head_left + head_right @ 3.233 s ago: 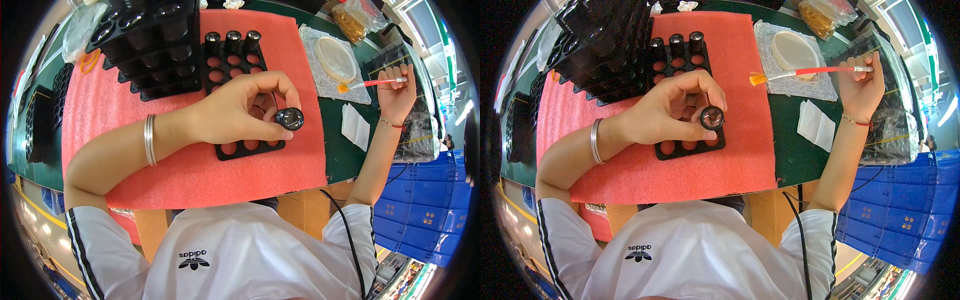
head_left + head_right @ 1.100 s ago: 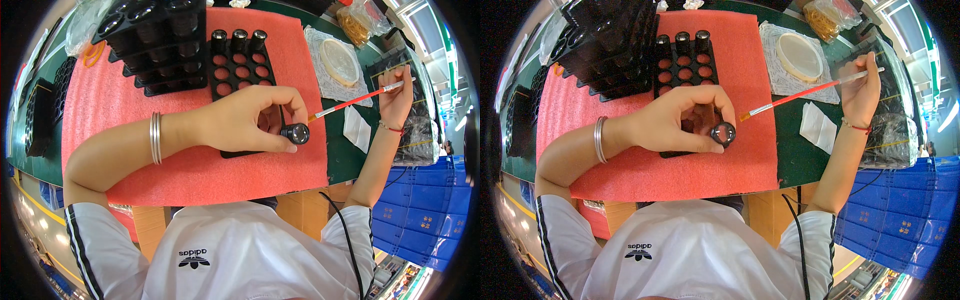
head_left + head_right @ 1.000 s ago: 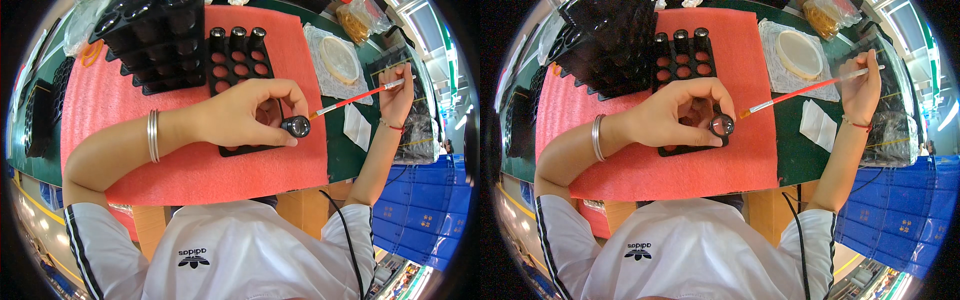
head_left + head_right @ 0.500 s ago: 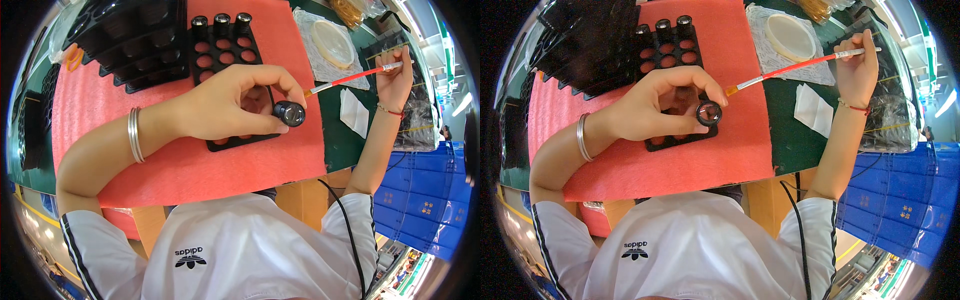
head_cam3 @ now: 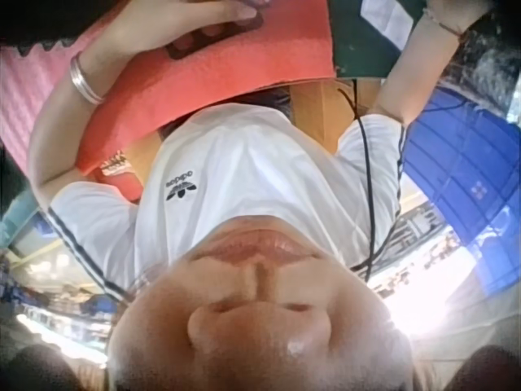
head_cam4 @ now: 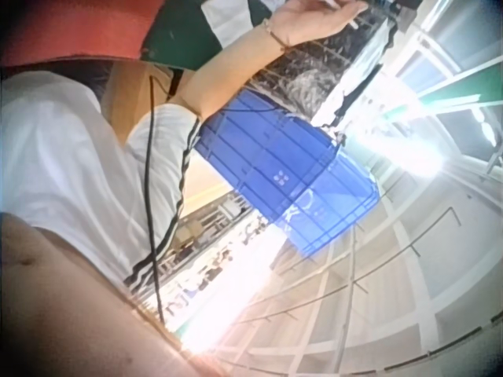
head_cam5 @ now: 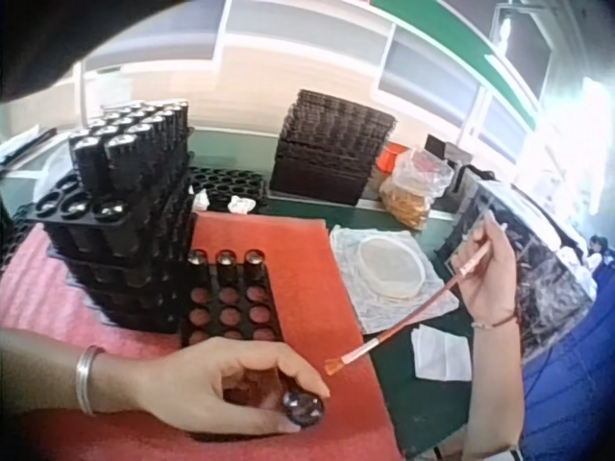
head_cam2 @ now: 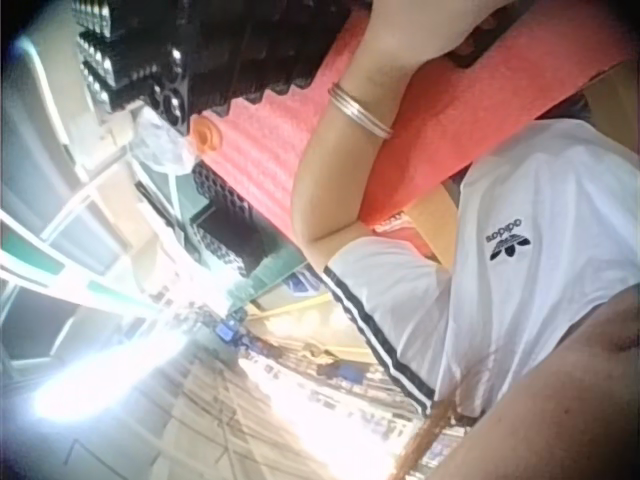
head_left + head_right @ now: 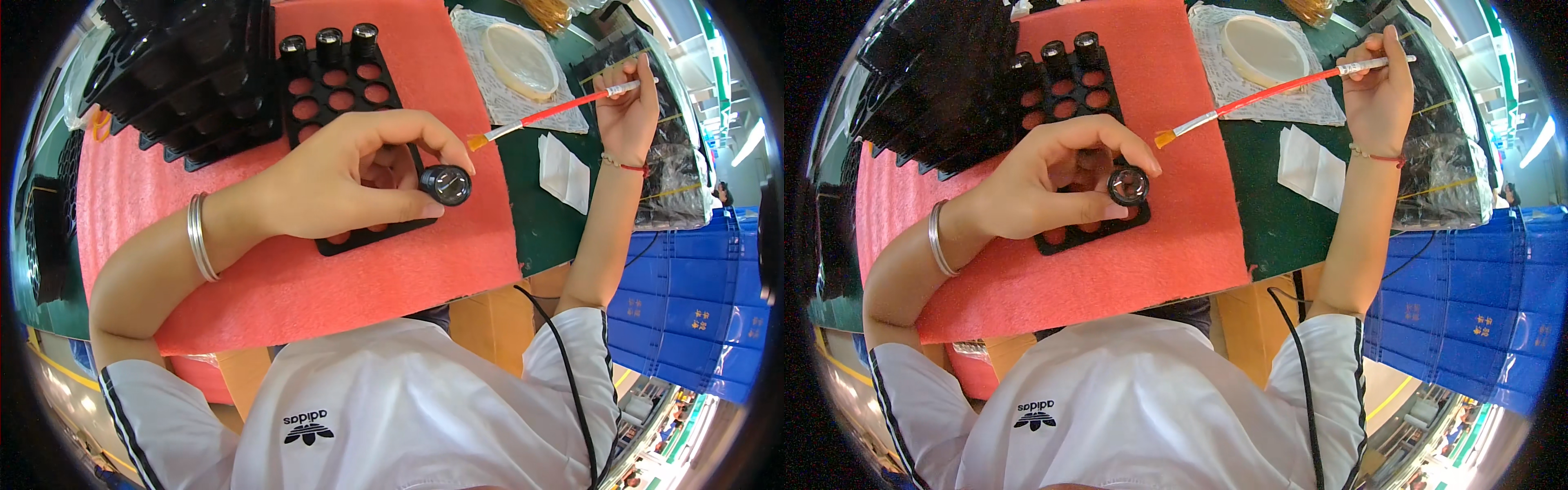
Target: Assembling flashlight components by applying sealant/adhesive to the lens housing using a brush.
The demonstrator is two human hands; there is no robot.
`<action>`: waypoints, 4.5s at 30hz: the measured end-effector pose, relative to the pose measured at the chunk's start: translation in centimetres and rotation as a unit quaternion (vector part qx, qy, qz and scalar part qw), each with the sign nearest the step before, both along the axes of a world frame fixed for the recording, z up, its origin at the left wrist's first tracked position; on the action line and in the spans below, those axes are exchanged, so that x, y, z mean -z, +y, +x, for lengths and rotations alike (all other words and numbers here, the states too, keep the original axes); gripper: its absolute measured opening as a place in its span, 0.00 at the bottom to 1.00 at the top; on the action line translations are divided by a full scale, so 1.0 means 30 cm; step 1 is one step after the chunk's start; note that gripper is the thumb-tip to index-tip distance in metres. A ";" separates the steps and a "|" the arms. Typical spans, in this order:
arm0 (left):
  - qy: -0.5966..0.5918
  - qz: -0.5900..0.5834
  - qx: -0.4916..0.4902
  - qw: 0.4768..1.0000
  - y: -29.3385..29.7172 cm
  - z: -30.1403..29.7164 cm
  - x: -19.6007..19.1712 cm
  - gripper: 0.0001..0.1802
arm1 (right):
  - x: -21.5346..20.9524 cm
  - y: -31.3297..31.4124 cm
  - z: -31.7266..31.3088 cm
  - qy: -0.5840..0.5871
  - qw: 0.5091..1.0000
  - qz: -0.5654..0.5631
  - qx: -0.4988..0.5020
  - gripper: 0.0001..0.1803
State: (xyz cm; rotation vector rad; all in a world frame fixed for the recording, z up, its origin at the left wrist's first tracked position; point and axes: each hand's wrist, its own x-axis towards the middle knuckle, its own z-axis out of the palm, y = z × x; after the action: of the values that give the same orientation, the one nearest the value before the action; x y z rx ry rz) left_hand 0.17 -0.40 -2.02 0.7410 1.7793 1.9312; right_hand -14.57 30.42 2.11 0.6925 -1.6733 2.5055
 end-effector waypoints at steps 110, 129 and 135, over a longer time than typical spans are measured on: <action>0.364 -0.110 -0.130 0.915 0.028 0.041 -0.008 0.17 | -0.031 -0.007 0.033 -0.033 0.999 -0.031 0.017 0.14; 0.380 -0.102 -0.414 0.821 -0.241 0.105 -0.463 0.23 | -0.034 -0.016 0.053 -0.046 0.995 -0.065 0.053 0.16; 0.275 -0.370 -0.466 0.755 -0.437 0.131 -0.515 0.24 | -0.049 -0.038 0.059 -0.047 0.993 -0.083 0.066 0.16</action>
State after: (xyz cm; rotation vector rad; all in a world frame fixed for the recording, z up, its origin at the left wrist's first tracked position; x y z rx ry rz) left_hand 4.10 -13.52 13.44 0.0672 3.4455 1.1629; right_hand -12.81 29.28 3.56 0.4395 -1.4618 2.5813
